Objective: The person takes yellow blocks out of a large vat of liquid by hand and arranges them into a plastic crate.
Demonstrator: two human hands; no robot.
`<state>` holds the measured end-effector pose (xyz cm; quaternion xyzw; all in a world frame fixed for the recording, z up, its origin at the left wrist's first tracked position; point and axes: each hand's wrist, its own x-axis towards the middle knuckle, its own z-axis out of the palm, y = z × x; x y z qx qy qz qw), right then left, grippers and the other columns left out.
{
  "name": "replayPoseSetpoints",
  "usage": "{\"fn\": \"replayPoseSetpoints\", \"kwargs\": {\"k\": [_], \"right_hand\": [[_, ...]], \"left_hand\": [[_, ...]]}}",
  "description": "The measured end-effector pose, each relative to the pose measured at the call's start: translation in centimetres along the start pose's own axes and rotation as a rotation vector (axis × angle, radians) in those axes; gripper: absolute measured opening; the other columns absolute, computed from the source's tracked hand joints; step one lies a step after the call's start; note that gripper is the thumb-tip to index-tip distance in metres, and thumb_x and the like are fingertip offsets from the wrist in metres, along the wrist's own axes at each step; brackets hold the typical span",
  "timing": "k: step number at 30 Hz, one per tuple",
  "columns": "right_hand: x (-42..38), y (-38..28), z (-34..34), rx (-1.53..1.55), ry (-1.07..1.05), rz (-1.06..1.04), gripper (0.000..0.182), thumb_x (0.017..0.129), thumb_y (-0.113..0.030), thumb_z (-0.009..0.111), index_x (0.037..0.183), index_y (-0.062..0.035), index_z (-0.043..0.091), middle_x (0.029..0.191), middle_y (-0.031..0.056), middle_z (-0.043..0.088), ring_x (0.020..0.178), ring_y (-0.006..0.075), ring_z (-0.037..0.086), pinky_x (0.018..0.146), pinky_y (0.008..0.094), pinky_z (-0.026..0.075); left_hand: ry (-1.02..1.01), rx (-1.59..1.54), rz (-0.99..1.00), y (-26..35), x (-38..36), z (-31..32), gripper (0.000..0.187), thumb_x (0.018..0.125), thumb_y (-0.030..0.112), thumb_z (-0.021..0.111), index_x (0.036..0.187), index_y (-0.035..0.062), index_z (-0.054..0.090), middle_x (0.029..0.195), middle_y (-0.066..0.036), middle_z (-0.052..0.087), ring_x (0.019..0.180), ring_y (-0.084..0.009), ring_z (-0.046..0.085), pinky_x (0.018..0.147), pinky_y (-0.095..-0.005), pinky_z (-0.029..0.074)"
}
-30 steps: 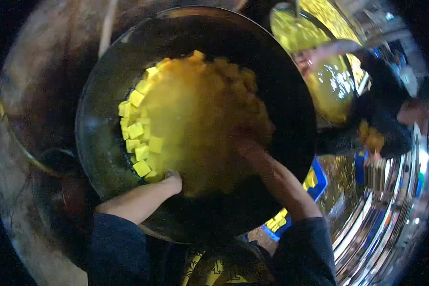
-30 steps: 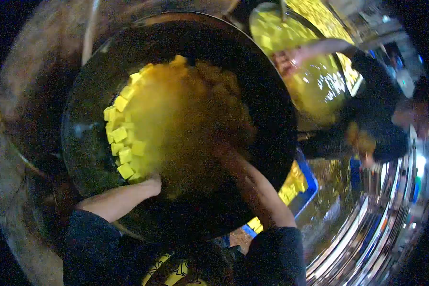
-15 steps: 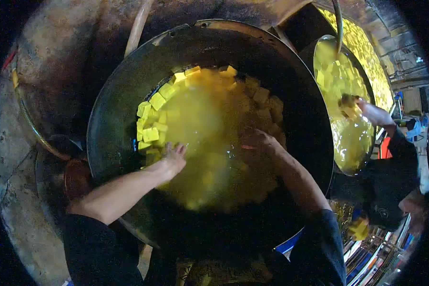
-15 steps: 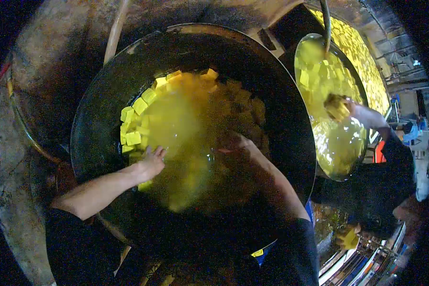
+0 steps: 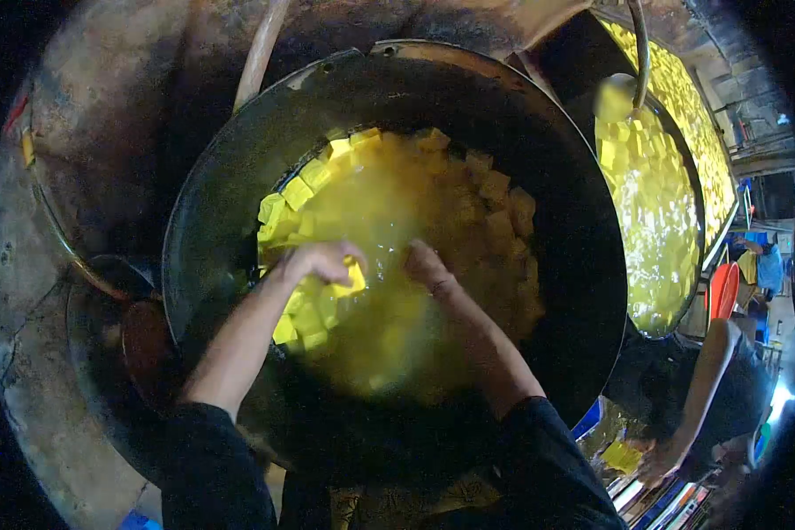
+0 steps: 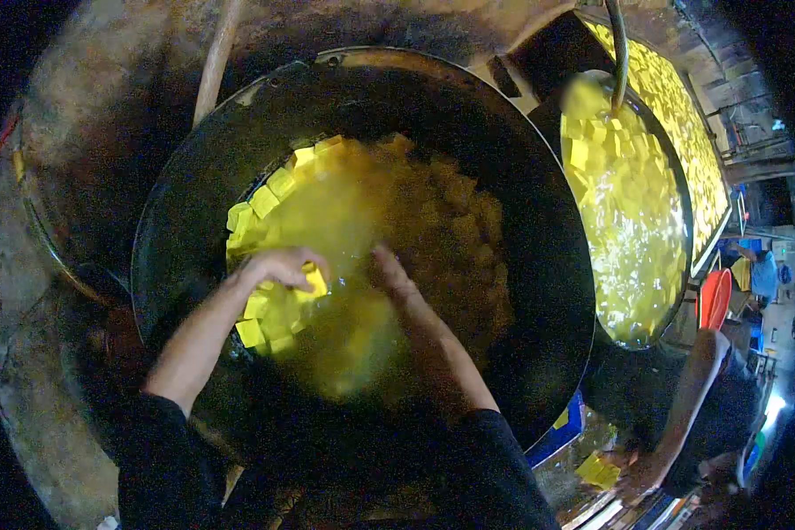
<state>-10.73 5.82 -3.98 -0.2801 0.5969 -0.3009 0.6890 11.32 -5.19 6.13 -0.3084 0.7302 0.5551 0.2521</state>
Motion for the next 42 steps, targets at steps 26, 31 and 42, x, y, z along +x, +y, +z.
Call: {"fn": "replayPoseSetpoints", "kwargs": {"k": [26, 31, 42], "right_hand": [[-4.1, -12.3, -0.5, -1.225, -0.094, -0.135, 0.077, 0.081, -0.040, 0.056, 0.142, -0.0093, 0.021, 0.147, 0.0137, 0.021, 0.136, 0.0309, 0.017, 0.106, 0.0551, 0.021], [2.1, -5.3, -11.7, -1.266, 0.191, -0.099, 0.071, 0.083, -0.035, 0.058, 0.139, -0.0077, 0.025, 0.140, 0.0130, 0.029, 0.130, 0.0293, 0.026, 0.104, 0.0490, 0.026], [-5.6, -11.5, -10.1, -0.187, -0.371, -0.655, 0.058, 0.086, -0.024, 0.061, 0.133, -0.0041, 0.033, 0.125, 0.0115, 0.047, 0.117, 0.0260, 0.046, 0.101, 0.0357, 0.037]], "left_hand": [[0.512, -2.318, 0.618, 7.4, 10.4, 8.8, 0.045, 0.084, 0.044, 0.045, 0.113, 0.0106, 0.053, 0.115, -0.012, 0.056, 0.106, -0.0291, 0.051, 0.094, -0.0484, 0.039], [0.618, -2.314, 0.466, 6.4, 10.4, 8.2, 0.047, 0.090, 0.044, 0.031, 0.104, 0.0060, 0.055, 0.107, -0.015, 0.058, 0.102, -0.0324, 0.053, 0.087, -0.0525, 0.040], [0.699, -2.383, 0.606, 5.8, 8.3, 5.7, 0.039, 0.089, 0.036, 0.035, 0.105, 0.0091, 0.057, 0.105, -0.010, 0.061, 0.098, -0.0293, 0.057, 0.087, -0.0500, 0.042]]}}
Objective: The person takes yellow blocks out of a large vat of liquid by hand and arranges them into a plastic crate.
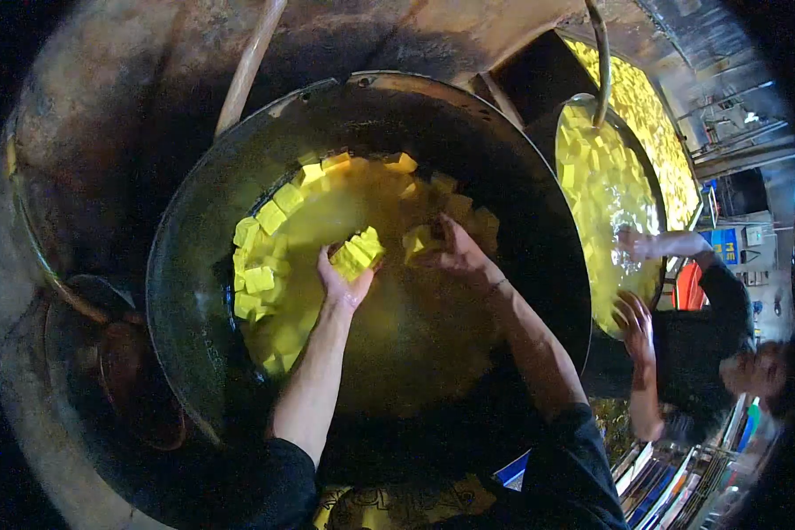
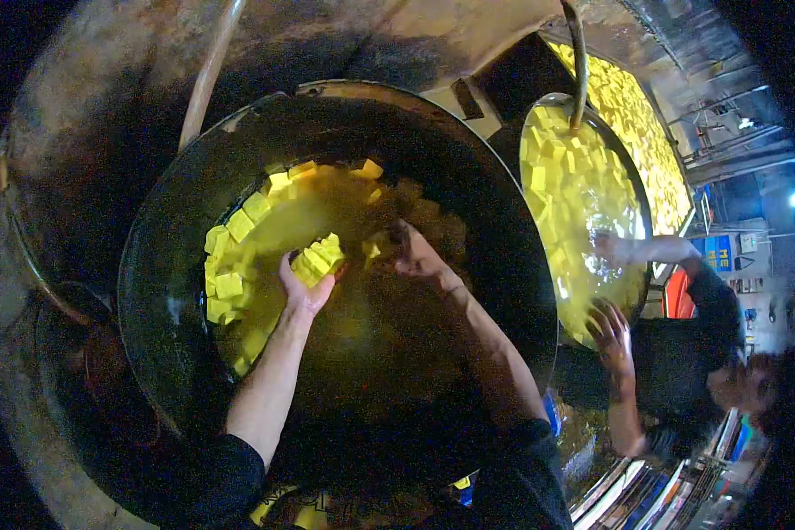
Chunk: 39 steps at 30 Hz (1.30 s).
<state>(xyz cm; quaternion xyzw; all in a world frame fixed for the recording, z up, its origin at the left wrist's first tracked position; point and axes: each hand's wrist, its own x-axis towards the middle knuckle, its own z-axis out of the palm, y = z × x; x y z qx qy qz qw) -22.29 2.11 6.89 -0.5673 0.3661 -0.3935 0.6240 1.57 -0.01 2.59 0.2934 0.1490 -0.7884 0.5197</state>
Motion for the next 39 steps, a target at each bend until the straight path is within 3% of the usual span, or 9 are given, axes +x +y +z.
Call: {"fn": "replayPoseSetpoints", "kwargs": {"k": [4, 8, 16, 20, 23, 26, 29, 34, 39], "right_hand": [[0.2, -5.7, 3.6, -0.214, -0.076, 0.047, 0.072, 0.075, -0.015, 0.074, 0.133, -0.0045, 0.035, 0.129, 0.0090, 0.046, 0.119, 0.0240, 0.046, 0.099, 0.0372, 0.039], [-0.1, -8.3, 6.9, -0.789, 0.096, 0.043, 0.044, 0.073, -0.014, 0.074, 0.113, -0.0016, 0.059, 0.112, 0.0125, 0.061, 0.107, 0.0197, 0.056, 0.093, 0.0335, 0.044], [-3.9, -18.3, 13.9, -0.851, 0.421, 0.044, 0.026, 0.067, -0.008, 0.070, 0.093, -0.0060, 0.067, 0.104, 0.0156, 0.063, 0.097, 0.0345, 0.059, 0.098, 0.0416, 0.040], [-6.2, -20.5, 13.1, -1.376, 0.433, 0.143, 0.062, 0.061, -0.018, 0.077, 0.118, -0.0100, 0.052, 0.122, 0.0157, 0.047, 0.115, 0.0365, 0.043, 0.091, 0.0464, 0.041], [-9.4, -22.2, 11.8, -1.295, 0.566, 0.050, 0.085, 0.059, -0.032, 0.078, 0.132, -0.0130, 0.039, 0.134, 0.0195, 0.035, 0.122, 0.0409, 0.034, 0.101, 0.0481, 0.031], [-15.1, -22.7, 10.6, -1.034, 0.545, 0.169, 0.098, 0.060, -0.053, 0.073, 0.140, -0.0181, 0.029, 0.136, 0.0187, 0.033, 0.128, 0.0381, 0.030, 0.104, 0.0518, 0.029], [-23.8, -25.8, 14.3, -0.384, 0.664, 0.139, 0.085, 0.062, -0.048, 0.068, 0.130, -0.0038, 0.041, 0.120, 0.0159, 0.050, 0.114, 0.0279, 0.048, 0.097, 0.0383, 0.039], [-39.2, -20.5, 22.6, 0.242, 1.213, 0.150, 0.067, 0.070, -0.040, 0.063, 0.124, -0.0037, 0.046, 0.106, 0.0064, 0.054, 0.097, 0.0185, 0.055, 0.085, 0.0295, 0.045], [-46.8, 0.6, 25.6, 0.755, 1.515, 0.280, 0.047, 0.082, -0.032, 0.058, 0.117, -0.0022, 0.050, 0.104, 0.0106, 0.059, 0.095, 0.0215, 0.060, 0.079, 0.0356, 0.051]], "left_hand": [[0.353, 0.264, -0.073, -1.4, -0.3, 1.1, 0.036, 0.086, 0.040, 0.043, 0.105, 0.0148, 0.061, 0.101, -0.007, 0.063, 0.095, -0.0238, 0.057, 0.081, -0.0436, 0.045], [-0.202, 0.510, 0.361, -4.5, 0.0, 0.6, 0.035, 0.085, 0.037, 0.046, 0.098, 0.0078, 0.061, 0.093, -0.008, 0.063, 0.086, -0.0231, 0.060, 0.073, -0.0379, 0.050], [-0.493, 0.051, -0.048, -8.3, -5.0, 5.2, 0.032, 0.081, 0.038, 0.050, 0.089, 0.0088, 0.060, 0.085, -0.004, 0.063, 0.076, -0.0199, 0.062, 0.068, -0.0348, 0.052], [-0.419, 0.058, -0.120, -11.7, -8.4, 7.5, 0.033, 0.082, 0.040, 0.050, 0.090, 0.0089, 0.059, 0.088, -0.003, 0.062, 0.080, -0.0192, 0.061, 0.073, -0.0355, 0.051], [-0.735, 0.291, -0.184, -13.2, -13.5, 10.5, 0.042, 0.088, 0.042, 0.044, 0.111, 0.0078, 0.054, 0.108, -0.007, 0.058, 0.099, -0.0188, 0.056, 0.089, -0.0346, 0.046], [-0.980, 0.116, -0.821, -15.6, -17.3, 13.5, 0.071, 0.087, 0.064, 0.030, 0.126, 0.0062, 0.044, 0.121, -0.015, 0.049, 0.112, -0.0249, 0.050, 0.098, -0.0399, 0.039], [-0.522, 0.674, -0.647, -18.6, -28.4, 16.8, 0.082, 0.083, 0.072, 0.028, 0.130, 0.0058, 0.039, 0.123, -0.019, 0.046, 0.110, -0.0271, 0.050, 0.093, -0.0409, 0.042], [-0.858, 1.664, 0.016, -28.8, -34.4, 10.2, 0.070, 0.095, 0.048, 0.033, 0.139, -0.0047, 0.021, 0.140, -0.034, 0.018, 0.133, -0.0449, 0.016, 0.104, -0.0584, 0.020], [-1.151, 1.466, 0.346, -28.7, -32.1, 11.0, 0.066, 0.095, 0.044, 0.039, 0.138, -0.0046, 0.025, 0.138, -0.030, 0.026, 0.130, -0.0396, 0.027, 0.108, -0.0378, 0.022]]}}
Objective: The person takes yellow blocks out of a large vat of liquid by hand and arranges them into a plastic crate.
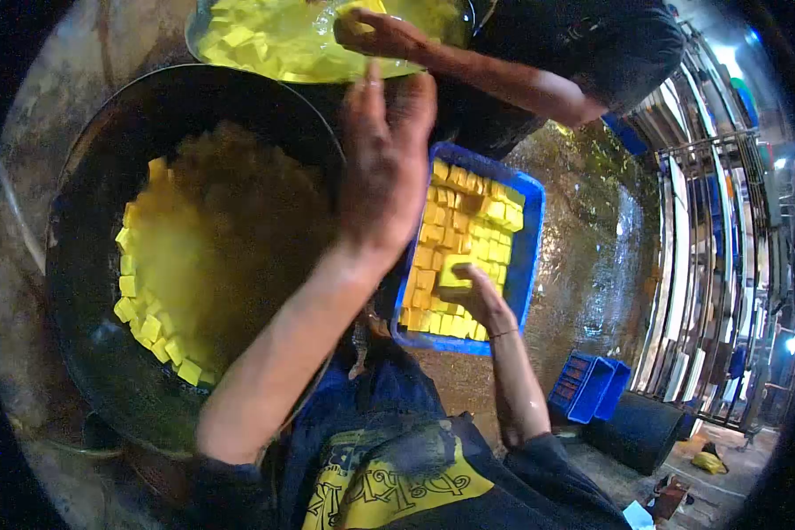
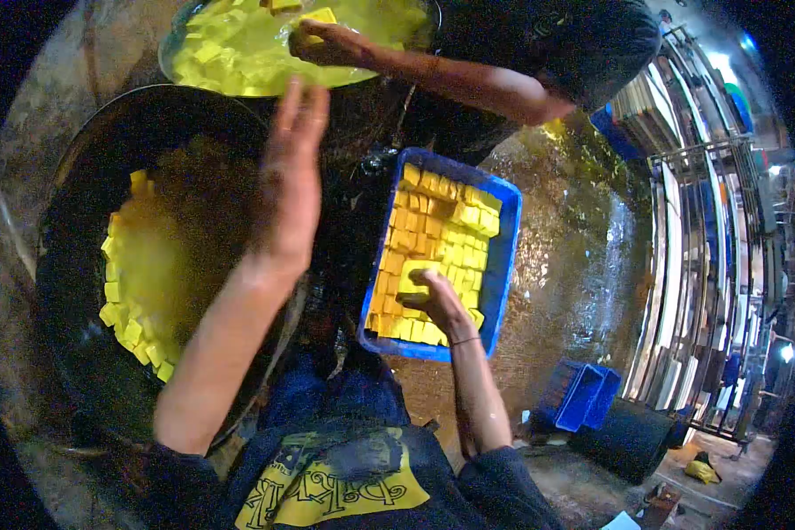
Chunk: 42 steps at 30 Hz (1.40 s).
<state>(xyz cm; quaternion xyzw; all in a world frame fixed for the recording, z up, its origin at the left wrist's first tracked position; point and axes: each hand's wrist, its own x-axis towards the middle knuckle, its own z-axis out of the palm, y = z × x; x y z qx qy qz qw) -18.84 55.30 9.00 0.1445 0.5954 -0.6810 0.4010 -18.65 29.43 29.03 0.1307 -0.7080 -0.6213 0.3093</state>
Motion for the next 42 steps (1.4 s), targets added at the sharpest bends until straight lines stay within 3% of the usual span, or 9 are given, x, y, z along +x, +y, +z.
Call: {"fn": "replayPoseSetpoints", "kwargs": {"k": [3, 5, 11, 13, 18, 23, 25, 27, 42], "right_hand": [[4.6, 5.5, -1.3, -0.376, 0.113, 0.036, 0.045, 0.079, -0.037, 0.063, 0.106, -0.0001, 0.057, 0.097, 0.0131, 0.061, 0.095, 0.0287, 0.060, 0.077, 0.0415, 0.050], [8.1, 11.3, -0.4, -1.366, 0.407, 0.120, 0.097, 0.064, -0.077, 0.053, 0.128, -0.0041, 0.045, 0.118, 0.0277, 0.051, 0.127, 0.0447, 0.030, 0.099, 0.0651, 0.020], [10.5, 18.8, -2.4, -1.342, 0.380, 0.199, 0.098, 0.063, -0.073, 0.058, 0.140, -0.0201, 0.029, 0.146, 0.0288, 0.007, 0.133, 0.0513, -0.003, 0.103, 0.0667, 0.008], [7.9, 15.8, -1.6, -1.199, 0.260, 0.002, 0.095, 0.062, -0.071, 0.061, 0.140, -0.0239, 0.031, 0.142, 0.0254, 0.027, 0.133, 0.0482, 0.013, 0.106, 0.0609, 0.001], [8.5, 13.9, -2.3, -1.718, 0.207, -0.103, 0.077, 0.068, -0.050, 0.071, 0.131, -0.0158, 0.043, 0.124, 0.0263, 0.047, 0.114, 0.0428, 0.044, 0.092, 0.0503, 0.039], [-2.0, -6.5, 13.9, -1.115, 0.272, -0.635, 0.034, 0.077, -0.018, 0.070, 0.104, -0.0013, 0.059, 0.096, 0.0156, 0.063, 0.088, 0.0245, 0.061, 0.076, 0.0357, 0.048], [-6.6, -11.8, 22.4, -1.068, 0.141, -0.745, 0.025, 0.079, -0.013, 0.067, 0.099, -0.0005, 0.061, 0.087, 0.0128, 0.065, 0.076, 0.0209, 0.061, 0.072, 0.0315, 0.048], [-7.6, -13.2, 28.2, -1.159, -0.107, -0.877, 0.022, 0.077, -0.011, 0.067, 0.095, -0.0008, 0.060, 0.087, 0.0109, 0.064, 0.077, 0.0182, 0.060, 0.069, 0.0333, 0.048], [13.4, 8.5, 37.8, -2.272, -0.900, -0.378, 0.034, 0.078, -0.019, 0.067, 0.109, -0.0078, 0.057, 0.102, 0.0131, 0.061, 0.092, 0.0211, 0.061, 0.077, 0.0336, 0.050]], "left_hand": [[0.026, 0.052, 0.087, -2.5, 0.0, -1.6, 0.062, 0.095, 0.043, 0.039, 0.132, -0.0066, 0.036, 0.132, -0.026, 0.038, 0.126, -0.0341, 0.036, 0.105, -0.0365, 0.029], [0.097, -0.072, -0.103, -1.4, -0.4, -2.5, 0.054, 0.098, 0.036, 0.036, 0.130, -0.0069, 0.039, 0.132, -0.021, 0.042, 0.123, -0.0288, 0.040, 0.103, -0.0337, 0.032], [0.050, 0.063, -0.146, -1.9, -0.2, -11.1, 0.064, 0.094, 0.047, 0.037, 0.141, 0.0053, 0.028, 0.147, -0.011, 0.026, 0.131, -0.0279, 0.031, 0.104, -0.0429, 0.027], [0.119, 0.086, -0.139, -1.6, 0.0, -14.9, 0.064, 0.093, 0.047, 0.039, 0.141, 0.0051, 0.028, 0.145, -0.011, 0.029, 0.128, -0.0273, 0.036, 0.101, -0.0401, 0.033], [-0.152, 0.286, -0.366, -9.0, -3.4, -23.3, 0.060, 0.086, 0.041, 0.059, 0.129, 0.0021, 0.045, 0.125, -0.011, 0.052, 0.107, -0.0188, 0.052, 0.090, -0.0316, 0.043], [-0.996, 1.035, -0.959, -13.2, -10.2, -26.4, 0.047, 0.082, 0.015, 0.052, 0.126, -0.0009, 0.047, 0.129, -0.023, 0.047, 0.121, -0.0347, 0.044, 0.103, -0.0429, 0.036], [-0.820, 1.120, -0.528, -21.8, -17.2, -30.1, 0.042, 0.085, 0.014, 0.047, 0.126, 0.0042, 0.049, 0.140, -0.019, 0.036, 0.128, -0.0372, 0.035, 0.104, -0.0457, 0.033], [-0.689, 1.094, -0.813, -20.2, -14.7, -29.0, 0.038, 0.086, 0.015, 0.045, 0.122, 0.0060, 0.053, 0.141, -0.017, 0.035, 0.130, -0.0361, 0.032, 0.103, -0.0445, 0.034], [-1.056, 1.152, -0.598, -28.4, -18.2, -33.8, 0.037, 0.086, 0.025, 0.048, 0.117, 0.0064, 0.057, 0.128, -0.016, 0.048, 0.119, -0.0317, 0.045, 0.098, -0.0440, 0.039]]}}
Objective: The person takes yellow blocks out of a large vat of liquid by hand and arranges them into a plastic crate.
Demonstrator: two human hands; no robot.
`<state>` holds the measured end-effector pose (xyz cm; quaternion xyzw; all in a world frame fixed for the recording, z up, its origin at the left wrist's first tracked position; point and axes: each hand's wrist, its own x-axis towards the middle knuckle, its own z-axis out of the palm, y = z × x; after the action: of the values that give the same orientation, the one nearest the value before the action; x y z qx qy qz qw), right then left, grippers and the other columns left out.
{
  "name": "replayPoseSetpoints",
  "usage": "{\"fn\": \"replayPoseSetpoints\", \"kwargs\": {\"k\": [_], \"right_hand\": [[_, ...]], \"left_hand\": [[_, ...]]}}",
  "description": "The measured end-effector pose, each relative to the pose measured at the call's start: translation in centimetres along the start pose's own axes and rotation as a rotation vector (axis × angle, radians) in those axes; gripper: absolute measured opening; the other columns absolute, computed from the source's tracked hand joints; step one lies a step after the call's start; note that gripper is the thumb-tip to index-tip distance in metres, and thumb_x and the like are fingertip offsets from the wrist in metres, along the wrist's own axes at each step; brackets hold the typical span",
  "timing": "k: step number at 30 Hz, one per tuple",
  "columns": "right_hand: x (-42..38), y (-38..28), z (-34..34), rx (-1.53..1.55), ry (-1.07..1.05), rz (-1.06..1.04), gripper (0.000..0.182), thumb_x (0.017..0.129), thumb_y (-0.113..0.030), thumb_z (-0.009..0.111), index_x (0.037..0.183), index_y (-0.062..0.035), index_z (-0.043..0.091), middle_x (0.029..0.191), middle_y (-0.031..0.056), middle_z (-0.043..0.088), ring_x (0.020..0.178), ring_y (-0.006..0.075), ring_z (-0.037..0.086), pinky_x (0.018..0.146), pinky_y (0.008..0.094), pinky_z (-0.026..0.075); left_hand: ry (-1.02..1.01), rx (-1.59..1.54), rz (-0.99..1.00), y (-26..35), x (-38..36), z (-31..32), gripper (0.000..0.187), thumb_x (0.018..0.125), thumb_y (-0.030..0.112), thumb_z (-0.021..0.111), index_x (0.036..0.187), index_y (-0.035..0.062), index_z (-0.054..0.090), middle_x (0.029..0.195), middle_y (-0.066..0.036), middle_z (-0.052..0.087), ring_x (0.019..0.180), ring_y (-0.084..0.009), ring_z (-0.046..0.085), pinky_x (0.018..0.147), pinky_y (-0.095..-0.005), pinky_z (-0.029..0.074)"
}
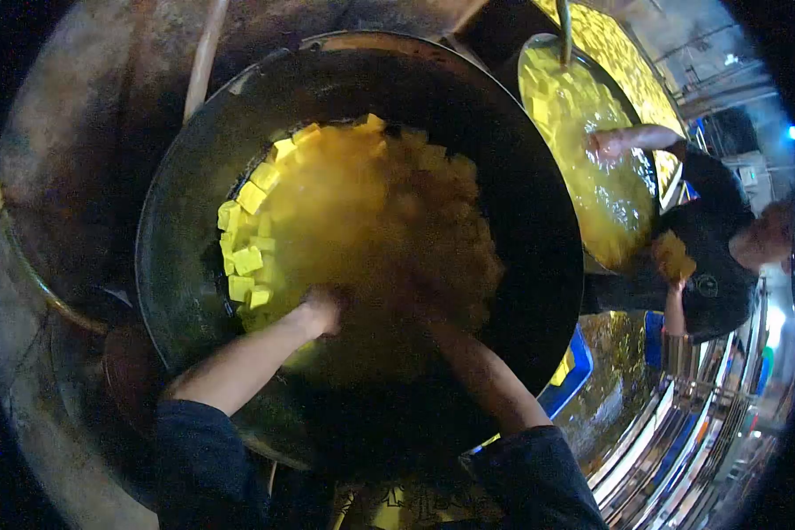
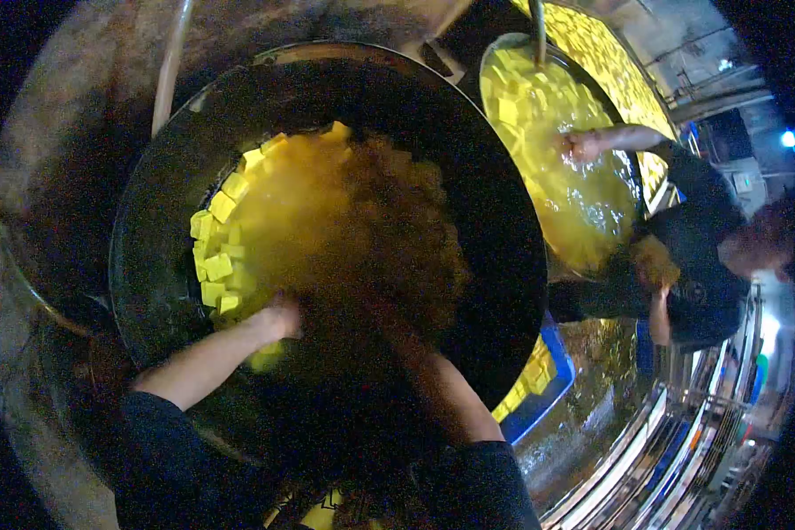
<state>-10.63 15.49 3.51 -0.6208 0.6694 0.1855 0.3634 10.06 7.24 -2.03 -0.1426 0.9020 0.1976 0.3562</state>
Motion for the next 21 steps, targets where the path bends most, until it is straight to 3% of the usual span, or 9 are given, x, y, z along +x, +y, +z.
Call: {"fn": "replayPoseSetpoints", "kwargs": {"k": [2, 5, 7, 11, 13, 14, 15, 18, 21], "right_hand": [[0.9, 0.9, -0.7, 0.016, -0.043, -0.039, 0.035, 0.078, -0.019, 0.067, 0.110, -0.0076, 0.057, 0.103, 0.0130, 0.060, 0.093, 0.0211, 0.061, 0.078, 0.0335, 0.050], [1.4, 3.8, -3.4, 0.122, -0.158, -0.134, 0.036, 0.079, -0.020, 0.067, 0.111, -0.0074, 0.056, 0.105, 0.0129, 0.060, 0.094, 0.0210, 0.060, 0.079, 0.0335, 0.049], [1.8, 6.8, -6.4, 0.258, -0.247, -0.195, 0.037, 0.079, -0.020, 0.067, 0.112, -0.0072, 0.055, 0.106, 0.0128, 0.059, 0.095, 0.0209, 0.060, 0.080, 0.0335, 0.049], [4.2, 11.0, -10.4, 0.356, -0.181, -0.190, 0.039, 0.079, -0.020, 0.067, 0.114, -0.0069, 0.054, 0.108, 0.0126, 0.058, 0.097, 0.0208, 0.059, 0.082, 0.0334, 0.048], [6.6, 11.3, -10.6, 0.223, -0.066, -0.102, 0.040, 0.080, -0.021, 0.067, 0.115, -0.0067, 0.054, 0.109, 0.0125, 0.058, 0.098, 0.0207, 0.058, 0.082, 0.0334, 0.048], [7.9, 11.3, -10.1, 0.147, -0.018, -0.050, 0.040, 0.080, -0.021, 0.067, 0.115, -0.0066, 0.053, 0.109, 0.0124, 0.058, 0.098, 0.0206, 0.058, 0.083, 0.0334, 0.048], [9.1, 11.3, -9.4, 0.080, 0.023, -0.001, 0.041, 0.080, -0.021, 0.067, 0.116, -0.0066, 0.053, 0.110, 0.0124, 0.057, 0.099, 0.0206, 0.058, 0.083, 0.0333, 0.048], [11.3, 11.2, -6.3, -0.024, 0.099, 0.085, 0.042, 0.080, -0.021, 0.066, 0.117, -0.0063, 0.052, 0.111, 0.0122, 0.057, 0.100, 0.0205, 0.057, 0.084, 0.0333, 0.047], [12.3, 10.9, -5.6, 0.006, 0.162, 0.075, 0.044, 0.081, -0.022, 0.066, 0.118, -0.0061, 0.051, 0.113, 0.0121, 0.056, 0.101, 0.0204, 0.057, 0.086, 0.0333, 0.047]], "left_hand": [[-0.097, -0.159, 0.012, -0.9, 0.5, -4.0, 0.041, 0.086, 0.033, 0.051, 0.117, 0.0068, 0.057, 0.121, -0.016, 0.055, 0.111, -0.0306, 0.053, 0.092, -0.0439, 0.044], [0.011, -0.357, 0.079, -3.8, 0.3, -7.9, 0.047, 0.082, 0.038, 0.061, 0.116, 0.0060, 0.056, 0.111, -0.016, 0.060, 0.098, -0.0320, 0.059, 0.082, -0.0430, 0.050], [-0.030, -0.957, -0.121, -3.4, -3.1, -15.3, 0.049, 0.078, 0.035, 0.069, 0.114, 0.0050, 0.055, 0.108, -0.015, 0.060, 0.099, -0.0323, 0.058, 0.084, -0.0437, 0.049], [0.053, -0.964, 0.039, -7.6, 3.0, -15.5, 0.052, 0.077, 0.039, 0.070, 0.115, 0.0080, 0.054, 0.114, -0.008, 0.057, 0.093, -0.0320, 0.058, 0.084, -0.0432, 0.047], [0.601, -0.359, 0.289, -9.3, 6.4, -14.1, 0.056, 0.074, 0.036, 0.074, 0.117, 0.0080, 0.052, 0.119, -0.008, 0.054, 0.109, -0.0296, 0.051, 0.097, -0.0405, 0.040], [0.363, -0.315, 0.088, -6.9, 3.5, -18.1, 0.058, 0.079, 0.037, 0.069, 0.126, 0.0109, 0.047, 0.135, -0.009, 0.042, 0.129, -0.0242, 0.035, 0.110, -0.0360, 0.025], [0.357, -0.315, 0.092, -6.7, 4.0, -17.4, 0.058, 0.079, 0.037, 0.069, 0.126, 0.0109, 0.047, 0.135, -0.009, 0.042, 0.129, -0.0242, 0.035, 0.110, -0.0360, 0.025], [0.398, -1.134, -0.189, -4.4, 2.9, -17.9, 0.059, 0.088, 0.039, 0.055, 0.139, 0.0170, 0.034, 0.151, -0.008, 0.014, 0.139, -0.0208, 0.013, 0.115, -0.0323, 0.009], [0.409, -1.033, -0.186, -5.6, 4.5, -15.2, 0.059, 0.089, 0.036, 0.053, 0.140, 0.0167, 0.031, 0.151, -0.008, 0.015, 0.139, -0.0207, 0.013, 0.115, -0.0333, 0.009]]}}
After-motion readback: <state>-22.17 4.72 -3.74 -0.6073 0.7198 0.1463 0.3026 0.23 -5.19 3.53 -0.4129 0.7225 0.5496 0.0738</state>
